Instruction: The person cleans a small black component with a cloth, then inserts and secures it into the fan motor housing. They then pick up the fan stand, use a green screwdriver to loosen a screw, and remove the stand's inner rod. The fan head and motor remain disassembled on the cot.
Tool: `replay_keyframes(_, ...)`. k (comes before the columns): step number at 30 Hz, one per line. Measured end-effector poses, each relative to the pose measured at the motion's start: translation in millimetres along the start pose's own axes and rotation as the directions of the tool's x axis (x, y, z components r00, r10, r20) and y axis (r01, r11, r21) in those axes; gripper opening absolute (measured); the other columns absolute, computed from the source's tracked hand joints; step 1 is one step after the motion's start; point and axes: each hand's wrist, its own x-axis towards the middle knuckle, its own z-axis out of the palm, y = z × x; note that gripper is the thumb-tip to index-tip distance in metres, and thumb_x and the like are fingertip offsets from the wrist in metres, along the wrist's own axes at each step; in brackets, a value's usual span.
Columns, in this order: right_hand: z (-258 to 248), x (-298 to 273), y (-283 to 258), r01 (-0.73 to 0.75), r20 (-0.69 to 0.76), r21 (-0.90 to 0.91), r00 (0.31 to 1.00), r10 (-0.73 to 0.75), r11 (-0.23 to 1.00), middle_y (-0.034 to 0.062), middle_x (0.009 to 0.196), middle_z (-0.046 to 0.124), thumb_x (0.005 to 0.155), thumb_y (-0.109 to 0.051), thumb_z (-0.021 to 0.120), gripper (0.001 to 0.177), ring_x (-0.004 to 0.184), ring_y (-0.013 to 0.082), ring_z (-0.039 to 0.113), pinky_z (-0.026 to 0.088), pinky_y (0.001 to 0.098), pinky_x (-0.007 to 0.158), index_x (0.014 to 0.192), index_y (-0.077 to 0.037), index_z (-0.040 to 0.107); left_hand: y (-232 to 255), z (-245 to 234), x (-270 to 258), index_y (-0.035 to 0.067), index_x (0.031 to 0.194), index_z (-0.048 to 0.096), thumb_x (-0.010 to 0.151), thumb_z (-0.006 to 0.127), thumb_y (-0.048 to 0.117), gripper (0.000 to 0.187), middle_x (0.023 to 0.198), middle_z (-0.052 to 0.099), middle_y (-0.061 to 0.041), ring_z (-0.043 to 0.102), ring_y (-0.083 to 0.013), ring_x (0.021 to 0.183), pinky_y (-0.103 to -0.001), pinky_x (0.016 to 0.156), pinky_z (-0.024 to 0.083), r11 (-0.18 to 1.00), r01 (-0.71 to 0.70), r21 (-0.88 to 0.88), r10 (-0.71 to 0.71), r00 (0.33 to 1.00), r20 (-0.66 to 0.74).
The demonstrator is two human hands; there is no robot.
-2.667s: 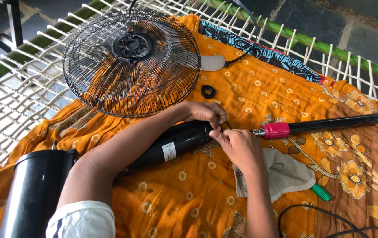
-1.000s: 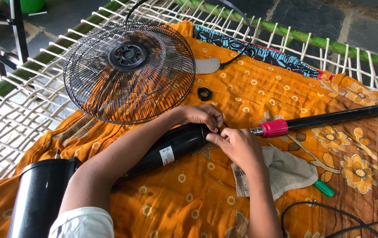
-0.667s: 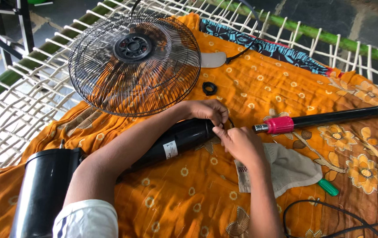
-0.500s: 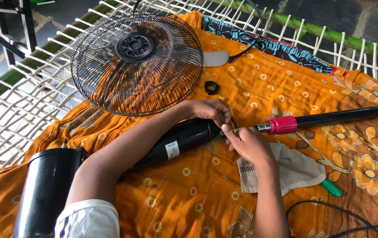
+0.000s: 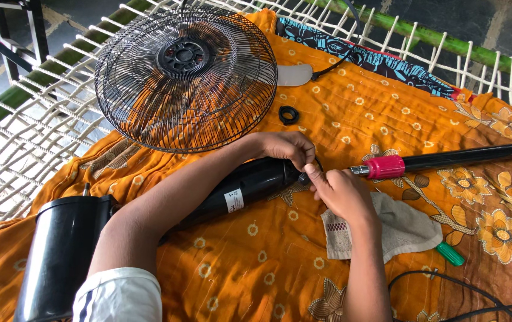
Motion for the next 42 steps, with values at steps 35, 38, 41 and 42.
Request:
replay_keyframes(35,22,29,73,-0.135,0.324,0.697,0.935,-0.142,0.704,0.0063,0.08,0.073,0.088,-0.062,0.06,0.061,0.07,0.0127,0.072,0.058,0.0273,0.062,0.098,-0.003,0.072,67,70,-79,0.005,0.112,0.073,0.063,0.086,0.056,0.072,0.101,0.079,-0.01,0.072,-0.0243,0.093,-0.037,0.08,0.057,0.946,0.267,0.182,-0.273,0.962,0.008)
replay_keyframes(38,35,32,69,-0.193,0.371,0.652,0.925,-0.086,0.733,0.006,0.083,0.073,0.089,-0.066,0.053,0.067,0.069,0.0144,0.069,0.056,0.0316,0.06,0.103,-0.003,0.072,79,85,-85,0.01,0.114,0.067,0.058,0.091,0.047,0.071,0.1,0.077,-0.009,0.073,-0.0229,0.094,-0.036,0.08,0.056,0.855,0.301,0.422,-0.244,0.952,-0.185)
replay_keyframes(41,43,31,64,-0.205,0.404,0.704,0.903,-0.146,0.68,0.0078,0.081,0.069,0.093,-0.07,0.05,0.075,0.066,0.0175,0.065,0.053,0.0353,0.058,0.104,0.001,0.07,103,91,-94,0.007,0.114,0.067,0.059,0.088,0.042,0.068,0.097,0.079,-0.01,0.077,-0.0231,0.09,-0.035,0.08,0.058,0.887,0.219,0.407,-0.174,0.974,-0.146)
replay_keyframes(42,44,28,60,-0.2,0.409,0.739,0.892,-0.193,0.643,0.0093,0.079,0.068,0.095,-0.072,0.049,0.079,0.065,0.0191,0.063,0.053,0.0364,0.057,0.105,0.004,0.07,116,92,-99,0.008,0.115,0.066,0.06,0.088,0.041,0.068,0.096,0.079,-0.009,0.076,-0.023,0.09,-0.036,0.08,0.057,0.875,0.218,0.432,-0.164,0.974,-0.159)
